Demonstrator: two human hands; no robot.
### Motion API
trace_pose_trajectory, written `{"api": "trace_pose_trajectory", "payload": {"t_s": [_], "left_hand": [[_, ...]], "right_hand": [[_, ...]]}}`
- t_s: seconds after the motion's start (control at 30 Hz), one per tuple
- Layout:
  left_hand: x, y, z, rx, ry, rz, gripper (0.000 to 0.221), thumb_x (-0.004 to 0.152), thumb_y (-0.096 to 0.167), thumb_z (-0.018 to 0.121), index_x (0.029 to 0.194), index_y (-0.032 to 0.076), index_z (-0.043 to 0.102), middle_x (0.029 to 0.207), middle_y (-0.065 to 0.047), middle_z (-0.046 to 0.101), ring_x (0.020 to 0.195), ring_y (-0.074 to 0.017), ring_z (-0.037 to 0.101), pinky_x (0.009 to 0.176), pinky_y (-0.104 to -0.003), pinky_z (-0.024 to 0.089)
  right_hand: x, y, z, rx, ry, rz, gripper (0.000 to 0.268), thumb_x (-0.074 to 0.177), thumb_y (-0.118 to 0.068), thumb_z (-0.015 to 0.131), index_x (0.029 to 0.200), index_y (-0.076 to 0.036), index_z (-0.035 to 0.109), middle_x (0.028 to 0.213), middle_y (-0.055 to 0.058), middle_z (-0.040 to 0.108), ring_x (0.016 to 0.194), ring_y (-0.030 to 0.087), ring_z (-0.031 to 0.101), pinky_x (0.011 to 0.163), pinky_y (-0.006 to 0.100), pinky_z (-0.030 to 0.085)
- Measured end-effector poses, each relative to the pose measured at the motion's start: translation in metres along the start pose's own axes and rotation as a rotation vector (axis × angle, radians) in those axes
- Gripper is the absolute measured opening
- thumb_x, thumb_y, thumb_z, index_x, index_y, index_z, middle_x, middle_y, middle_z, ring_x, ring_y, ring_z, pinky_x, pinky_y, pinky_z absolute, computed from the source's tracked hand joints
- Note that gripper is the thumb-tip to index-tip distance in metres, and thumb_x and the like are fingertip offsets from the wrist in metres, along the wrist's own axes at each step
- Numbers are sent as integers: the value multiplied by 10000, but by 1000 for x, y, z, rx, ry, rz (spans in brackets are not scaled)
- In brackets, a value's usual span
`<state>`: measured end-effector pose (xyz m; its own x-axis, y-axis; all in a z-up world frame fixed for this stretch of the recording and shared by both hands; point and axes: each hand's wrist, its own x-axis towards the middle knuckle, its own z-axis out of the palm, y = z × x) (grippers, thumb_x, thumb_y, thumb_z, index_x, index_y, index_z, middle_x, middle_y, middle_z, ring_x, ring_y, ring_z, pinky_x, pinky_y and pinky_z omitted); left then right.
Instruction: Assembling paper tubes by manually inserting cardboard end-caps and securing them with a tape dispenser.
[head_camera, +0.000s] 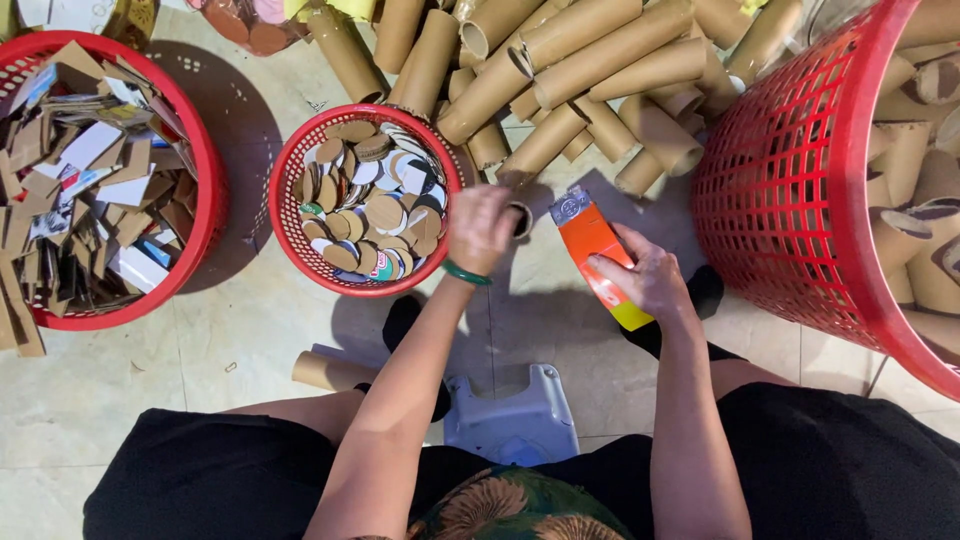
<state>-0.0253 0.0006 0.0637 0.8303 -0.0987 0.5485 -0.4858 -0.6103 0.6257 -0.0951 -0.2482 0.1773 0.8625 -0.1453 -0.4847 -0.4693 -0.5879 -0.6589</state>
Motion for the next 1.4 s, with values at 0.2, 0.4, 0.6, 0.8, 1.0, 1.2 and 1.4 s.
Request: {"api": "trace_pose_trajectory", "payload": {"t_s": [0.2,0.4,0.6,0.8,1.0,1.2,1.4], "left_hand": [[-60,-119,-8,693,-297,-439,270,805,137,630,1045,153,754,1252,-119,618,1149,-362,569,944,-529,500],[-49,-128,-19,559,-632,-555,338,911,115,542,1212,101,695,1374,-142,553,1182,-406,545,922,-511,512],[-4,-49,-24,459,-103,-447,175,932,210,679,1015,100,787,1060,-150,742,1039,-342,665,896,-439,565],[-26,-31,16,-360,-225,-897,223,856,171,772,1055,70,758,840,-163,777,725,-203,737,692,-319,595],[-47,-45,37,-173,-123,-684,241,882,187,766,1100,89,803,948,-154,775,793,-209,743,761,-326,577],[-21,-8,15,-633,101,-793,97,946,113,716,1043,117,718,824,-111,687,697,-258,662,668,-376,561],[-31,3,4,144,-20,38,239,880,121,881,1078,153,752,1071,-40,684,962,-256,637,776,-411,536]], "right_hand": [[0,-1,2,-59,-20,-35,699,773,-418,788,1379,-106,630,1172,121,757,1081,224,727,948,352,539],[-2,10,8,-97,2,-90,685,797,-413,800,1383,-103,624,1188,126,742,1097,225,707,950,358,526],[-16,-10,4,36,-29,-84,625,810,-348,792,1368,-108,643,1147,96,779,1054,165,729,941,318,544],[-14,10,8,18,-13,-184,658,822,-320,818,1376,-42,598,1184,108,748,1063,156,703,943,315,530],[-28,-2,0,31,-8,-137,632,812,-325,804,1364,-68,634,1135,107,775,1041,162,724,926,316,541],[-25,2,-3,-36,10,-129,643,805,-354,803,1368,-93,634,1142,99,764,1031,181,731,907,316,549],[-22,5,-4,4,6,-178,638,806,-340,802,1353,-56,637,1140,131,766,1057,193,730,921,329,536]]}}
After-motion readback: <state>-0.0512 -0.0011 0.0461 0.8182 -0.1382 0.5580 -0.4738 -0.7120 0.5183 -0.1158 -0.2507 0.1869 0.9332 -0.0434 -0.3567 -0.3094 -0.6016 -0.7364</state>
